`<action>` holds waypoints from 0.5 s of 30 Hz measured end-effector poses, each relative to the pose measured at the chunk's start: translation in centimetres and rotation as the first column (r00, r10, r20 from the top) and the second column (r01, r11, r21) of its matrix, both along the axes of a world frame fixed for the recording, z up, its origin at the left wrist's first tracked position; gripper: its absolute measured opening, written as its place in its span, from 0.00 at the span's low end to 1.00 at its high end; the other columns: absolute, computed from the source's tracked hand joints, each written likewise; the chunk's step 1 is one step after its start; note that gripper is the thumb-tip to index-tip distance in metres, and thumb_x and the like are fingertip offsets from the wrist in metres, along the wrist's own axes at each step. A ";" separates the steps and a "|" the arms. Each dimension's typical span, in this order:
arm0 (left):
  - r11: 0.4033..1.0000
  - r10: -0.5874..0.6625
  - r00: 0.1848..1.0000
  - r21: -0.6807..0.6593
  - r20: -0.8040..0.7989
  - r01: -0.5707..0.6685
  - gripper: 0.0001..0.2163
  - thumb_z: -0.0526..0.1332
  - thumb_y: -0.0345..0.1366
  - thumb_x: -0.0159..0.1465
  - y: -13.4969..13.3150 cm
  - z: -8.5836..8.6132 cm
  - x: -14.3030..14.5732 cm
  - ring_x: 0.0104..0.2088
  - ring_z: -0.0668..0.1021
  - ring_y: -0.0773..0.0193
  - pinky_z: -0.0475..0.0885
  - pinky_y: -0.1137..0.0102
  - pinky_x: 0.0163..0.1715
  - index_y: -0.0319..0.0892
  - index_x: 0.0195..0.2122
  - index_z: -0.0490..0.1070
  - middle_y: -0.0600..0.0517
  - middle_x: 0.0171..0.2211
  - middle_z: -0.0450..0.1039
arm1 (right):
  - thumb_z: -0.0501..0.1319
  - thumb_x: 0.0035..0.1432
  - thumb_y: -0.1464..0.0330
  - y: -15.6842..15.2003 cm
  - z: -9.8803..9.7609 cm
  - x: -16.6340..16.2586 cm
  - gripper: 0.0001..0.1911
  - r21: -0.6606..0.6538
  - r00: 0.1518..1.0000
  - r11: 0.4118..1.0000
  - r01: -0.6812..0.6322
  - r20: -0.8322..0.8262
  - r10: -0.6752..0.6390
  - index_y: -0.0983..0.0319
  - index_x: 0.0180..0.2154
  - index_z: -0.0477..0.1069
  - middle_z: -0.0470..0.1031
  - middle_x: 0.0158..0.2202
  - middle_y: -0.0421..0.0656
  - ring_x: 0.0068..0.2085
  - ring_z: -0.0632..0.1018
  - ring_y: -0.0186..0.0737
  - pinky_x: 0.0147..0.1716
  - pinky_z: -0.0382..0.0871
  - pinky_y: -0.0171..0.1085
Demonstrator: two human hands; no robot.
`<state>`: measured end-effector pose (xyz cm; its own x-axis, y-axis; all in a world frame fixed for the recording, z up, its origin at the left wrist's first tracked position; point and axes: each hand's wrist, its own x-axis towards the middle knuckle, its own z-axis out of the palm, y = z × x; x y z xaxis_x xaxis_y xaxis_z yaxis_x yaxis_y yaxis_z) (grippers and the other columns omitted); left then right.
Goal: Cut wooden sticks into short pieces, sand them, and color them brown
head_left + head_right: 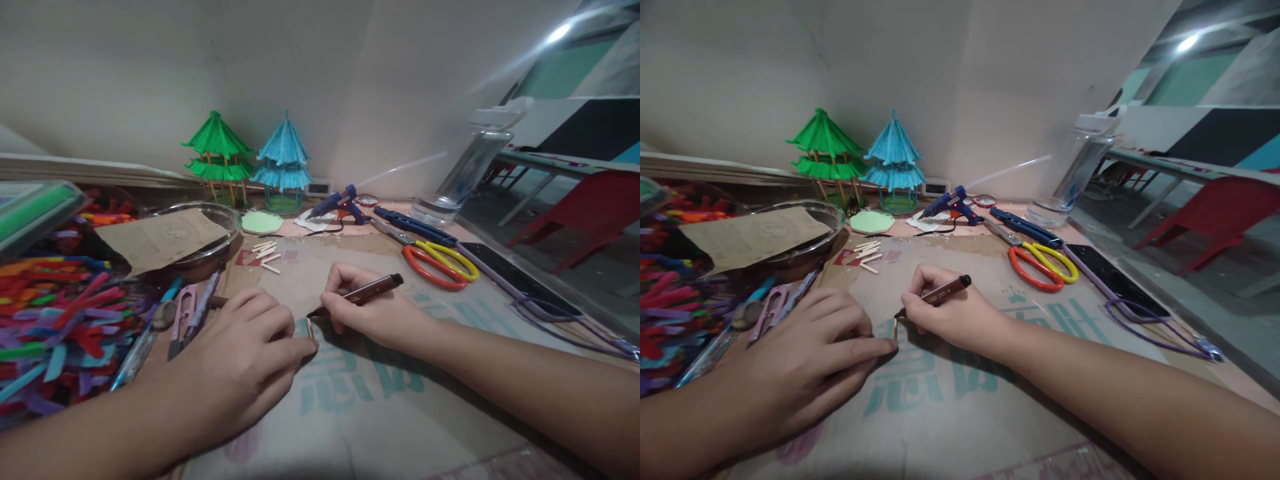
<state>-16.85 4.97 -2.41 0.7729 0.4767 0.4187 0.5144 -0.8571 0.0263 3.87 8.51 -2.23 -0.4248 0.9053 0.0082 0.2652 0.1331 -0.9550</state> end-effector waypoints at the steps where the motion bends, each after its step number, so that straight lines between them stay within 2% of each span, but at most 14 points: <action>1: 1.000 -0.001 1.000 0.002 0.000 0.001 0.11 0.54 0.28 0.65 0.0 0.0 0.0 0.32 0.68 0.59 0.61 0.65 0.35 0.46 0.41 0.75 0.52 0.29 0.68 | 0.60 0.55 0.67 0.0 0.0 0.0 0.10 0.000 1.000 1.000 0.001 0.002 -0.001 0.60 0.25 0.60 0.67 0.17 0.33 0.19 0.67 0.28 0.20 0.59 0.29; 7: 1.000 -0.004 1.000 -0.006 0.003 0.004 0.10 0.54 0.29 0.67 0.1 0.0 0.0 0.32 0.68 0.59 0.62 0.65 0.35 0.43 0.41 0.75 0.51 0.29 0.69 | 0.61 0.55 0.67 0.0 0.0 0.0 0.10 -0.012 1.000 1.000 0.002 0.011 -0.002 0.59 0.25 0.60 0.67 0.17 0.33 0.19 0.67 0.28 0.20 0.58 0.29; 15: 0.999 -0.008 1.000 -0.047 -0.019 0.007 0.13 0.53 0.29 0.67 0.2 -0.2 -0.2 0.33 0.68 0.59 0.61 0.65 0.34 0.45 0.43 0.76 0.51 0.29 0.68 | 0.61 0.55 0.68 0.1 -0.2 0.0 0.11 -0.015 1.000 1.000 -0.011 -0.007 0.011 0.59 0.25 0.60 0.67 0.17 0.33 0.19 0.67 0.29 0.20 0.58 0.29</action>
